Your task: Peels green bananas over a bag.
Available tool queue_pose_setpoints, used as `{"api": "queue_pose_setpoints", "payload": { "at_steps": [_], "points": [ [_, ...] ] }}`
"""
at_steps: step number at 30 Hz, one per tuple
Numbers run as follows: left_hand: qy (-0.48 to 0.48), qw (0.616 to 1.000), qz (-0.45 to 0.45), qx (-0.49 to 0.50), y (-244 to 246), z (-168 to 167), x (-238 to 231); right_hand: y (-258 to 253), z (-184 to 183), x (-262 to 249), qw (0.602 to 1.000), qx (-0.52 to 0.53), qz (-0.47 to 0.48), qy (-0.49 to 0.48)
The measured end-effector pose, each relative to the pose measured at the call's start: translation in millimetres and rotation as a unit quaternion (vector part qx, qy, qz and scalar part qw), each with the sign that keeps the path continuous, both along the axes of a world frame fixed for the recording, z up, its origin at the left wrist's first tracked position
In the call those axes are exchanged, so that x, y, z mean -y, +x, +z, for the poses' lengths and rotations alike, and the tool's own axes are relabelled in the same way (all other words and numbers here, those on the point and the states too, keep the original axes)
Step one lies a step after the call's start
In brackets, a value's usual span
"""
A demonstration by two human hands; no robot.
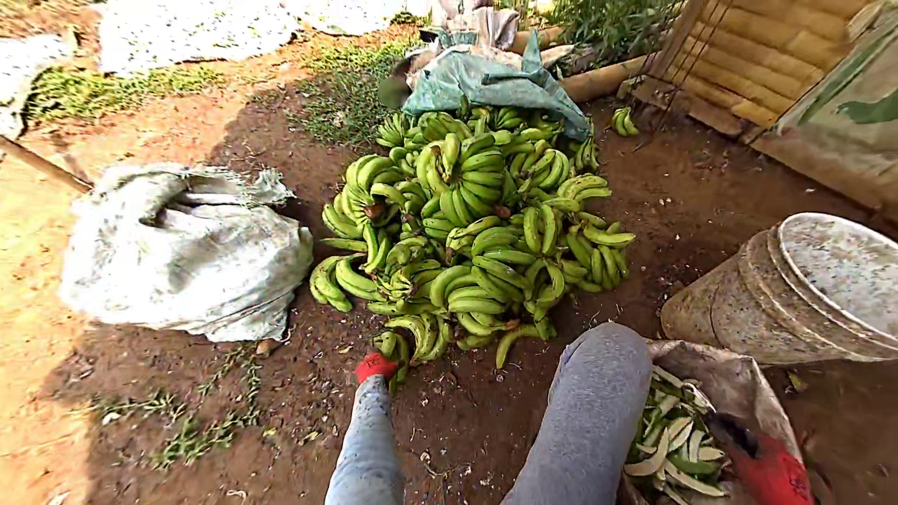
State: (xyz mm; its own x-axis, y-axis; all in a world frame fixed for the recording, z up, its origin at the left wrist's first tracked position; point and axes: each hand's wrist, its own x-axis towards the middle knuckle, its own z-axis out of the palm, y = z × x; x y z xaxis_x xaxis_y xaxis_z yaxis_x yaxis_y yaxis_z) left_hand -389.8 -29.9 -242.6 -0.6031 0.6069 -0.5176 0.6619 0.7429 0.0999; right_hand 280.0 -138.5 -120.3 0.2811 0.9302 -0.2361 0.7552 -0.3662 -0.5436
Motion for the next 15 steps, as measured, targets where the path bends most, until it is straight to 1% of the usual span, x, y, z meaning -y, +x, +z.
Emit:
{"api": "queue_pose_setpoints", "payload": {
  "at_steps": [2, 3, 4, 5, 6, 8, 9, 10, 12, 13, 14, 15],
  "points": [
    [-0.015, 1.000, 0.005, 0.007, 14, -1, 9, -3, -3, 1, 1.000, 0.000, -0.003, -0.007],
    [-0.013, 0.999, 0.018, 0.035, 22, 6, 22, -6, -3, 3, 1.000, -0.001, -0.003, -0.004],
    [0.010, 0.997, 0.043, 0.063, 27, 10, 38, -9, -4, 4, 1.000, -0.002, -0.002, -0.003],
    [0.079, 0.991, 0.085, 0.073, 32, 2, 53, -10, -3, 2, 1.000, 0.000, -0.001, -0.001],
    [0.155, 0.975, 0.133, 0.090, 39, -1, 63, -10, -3, 1, 1.000, 0.004, 0.000, 0.005],
    [0.308, 0.913, 0.220, 0.153, 60, 6, 81, -15, 0, -1, 1.000, 0.005, -0.007, 0.025],
    [0.361, 0.887, 0.232, 0.173, 77, 20, 88, -19, 6, -2, 0.999, -0.002, -0.011, 0.045],
    [0.391, 0.879, 0.211, 0.173, 96, 38, 94, -24, 15, -4, 0.998, -0.011, -0.014, 0.066],
    [0.441, 0.882, 0.108, 0.129, 134, 78, 105, -34, 35, -7, 0.992, -0.029, -0.011, 0.122],
    [0.474, 0.873, 0.053, 0.106, 152, 98, 107, -40, 48, -8, 0.988, -0.045, -0.003, 0.148],
    [0.514, 0.853, -0.005, 0.086, 169, 118, 106, -47, 62, -9, 0.982, -0.066, 0.012, 0.174],
    [0.555, 0.826, -0.066, 0.070, 185, 138, 102, -53, 77, -10, 0.976, -0.092, 0.032, 0.197]
  ]
}}
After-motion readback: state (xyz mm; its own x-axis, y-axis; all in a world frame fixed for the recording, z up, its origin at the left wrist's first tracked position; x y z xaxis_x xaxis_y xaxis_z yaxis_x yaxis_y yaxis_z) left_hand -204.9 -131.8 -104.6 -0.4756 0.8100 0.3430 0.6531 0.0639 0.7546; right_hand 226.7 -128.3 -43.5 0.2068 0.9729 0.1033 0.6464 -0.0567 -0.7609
